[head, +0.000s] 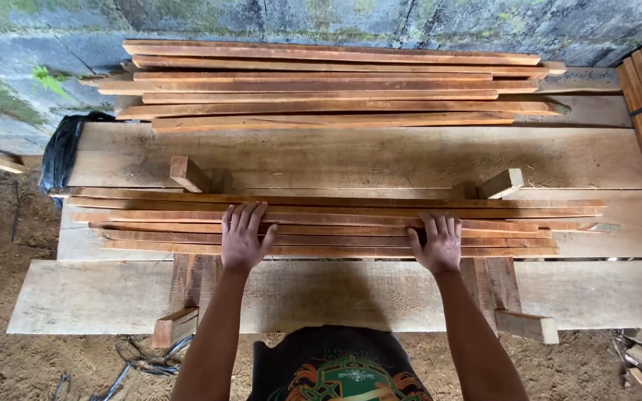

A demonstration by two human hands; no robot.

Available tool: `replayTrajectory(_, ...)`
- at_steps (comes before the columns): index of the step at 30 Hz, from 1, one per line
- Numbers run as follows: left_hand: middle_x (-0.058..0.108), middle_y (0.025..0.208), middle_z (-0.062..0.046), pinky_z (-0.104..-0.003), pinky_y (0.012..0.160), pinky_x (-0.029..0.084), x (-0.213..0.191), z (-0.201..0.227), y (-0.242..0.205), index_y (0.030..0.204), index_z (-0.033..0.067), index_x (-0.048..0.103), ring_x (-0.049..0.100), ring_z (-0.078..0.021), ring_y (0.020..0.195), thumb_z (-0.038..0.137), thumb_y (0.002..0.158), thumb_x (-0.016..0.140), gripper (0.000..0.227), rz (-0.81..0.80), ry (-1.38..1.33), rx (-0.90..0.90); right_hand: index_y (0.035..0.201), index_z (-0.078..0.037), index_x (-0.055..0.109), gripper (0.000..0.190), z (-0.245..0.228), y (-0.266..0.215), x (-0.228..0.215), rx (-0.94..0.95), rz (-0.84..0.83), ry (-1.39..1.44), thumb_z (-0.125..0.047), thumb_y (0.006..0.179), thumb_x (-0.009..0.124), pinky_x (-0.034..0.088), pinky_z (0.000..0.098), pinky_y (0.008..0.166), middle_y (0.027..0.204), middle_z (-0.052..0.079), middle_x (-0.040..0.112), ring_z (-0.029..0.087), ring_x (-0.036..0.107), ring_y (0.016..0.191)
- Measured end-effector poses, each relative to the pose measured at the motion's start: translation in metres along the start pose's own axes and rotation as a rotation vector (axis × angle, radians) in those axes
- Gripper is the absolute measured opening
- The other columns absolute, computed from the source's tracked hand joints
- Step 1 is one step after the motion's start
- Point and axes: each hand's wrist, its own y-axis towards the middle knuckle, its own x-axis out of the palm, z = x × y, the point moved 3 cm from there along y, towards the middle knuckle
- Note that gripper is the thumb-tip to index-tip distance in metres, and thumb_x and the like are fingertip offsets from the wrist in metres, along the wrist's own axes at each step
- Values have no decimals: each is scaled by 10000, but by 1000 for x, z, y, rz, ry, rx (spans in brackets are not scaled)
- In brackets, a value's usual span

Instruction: Sorting and arranging thin wooden planks on a wooden stand in a workshop environment.

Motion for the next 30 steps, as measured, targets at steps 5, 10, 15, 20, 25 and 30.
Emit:
replayTrajectory(5, 654, 1280, -91, -476, 1177, 341, 6, -5, -6, 1371, 120, 620, 595, -251, 1247, 535, 969, 598, 578, 9, 25, 1, 1152, -107, 690, 439, -6, 7, -8, -37, 57, -5, -477, 926, 627, 485, 492, 1008, 963, 95, 602, 304, 636, 972)
replayTrajectory(10, 653, 1297, -70, -489, 1166, 347, 1, 3, -16, 1234, 131, 639, 587, -252, 1267, 470, 1028, 534, 410, 39, 29, 14, 1128, -57, 664, 430, -25, 22, -32, -96, 127, 73, -458, 986, 594, 464, 521, 1076, 1027, 129, 648, 317, 658, 1021)
replayTrajectory(15, 588, 1395, -127, -511, 1144, 348, -19, 28, -39, 1294, 106, 577, 530, -308, 1353, 349, 1090, 457, 339, 20, 78, -46, 1182, -25, 636, 309, -40, -8, -46, -19, 120, 99, -258, 981, 662, 399, 550, 1149, 1231, 191, 664, 377, 623, 1223)
replayTrajectory(20, 645, 1135, -47, -470, 1090, 395, -1, 5, -35, 1352, 154, 578, 606, -235, 1200, 476, 1063, 490, 442, -99, 148, -52, 1148, -60, 682, 346, -29, -7, -47, 12, 3, 121, -375, 1008, 649, 440, 503, 1140, 1122, 141, 699, 332, 663, 1168)
replayTrajectory(25, 621, 1135, 16, -520, 1098, 380, -2, -12, -37, 1302, 246, 640, 573, -203, 1204, 485, 879, 694, 488, -192, 176, 20, 1209, -125, 683, 428, -22, -9, -56, 4, -69, 80, -475, 965, 652, 460, 463, 1130, 1121, 75, 709, 267, 665, 1152)
replayTrajectory(30, 615, 1057, 48, -418, 964, 483, -23, 6, -43, 1094, 281, 636, 601, -181, 1066, 363, 699, 866, 465, -247, 278, 50, 1095, -198, 724, 343, -26, -25, -64, -2, -94, 88, -329, 793, 822, 544, 420, 881, 991, 14, 664, 258, 638, 1017)
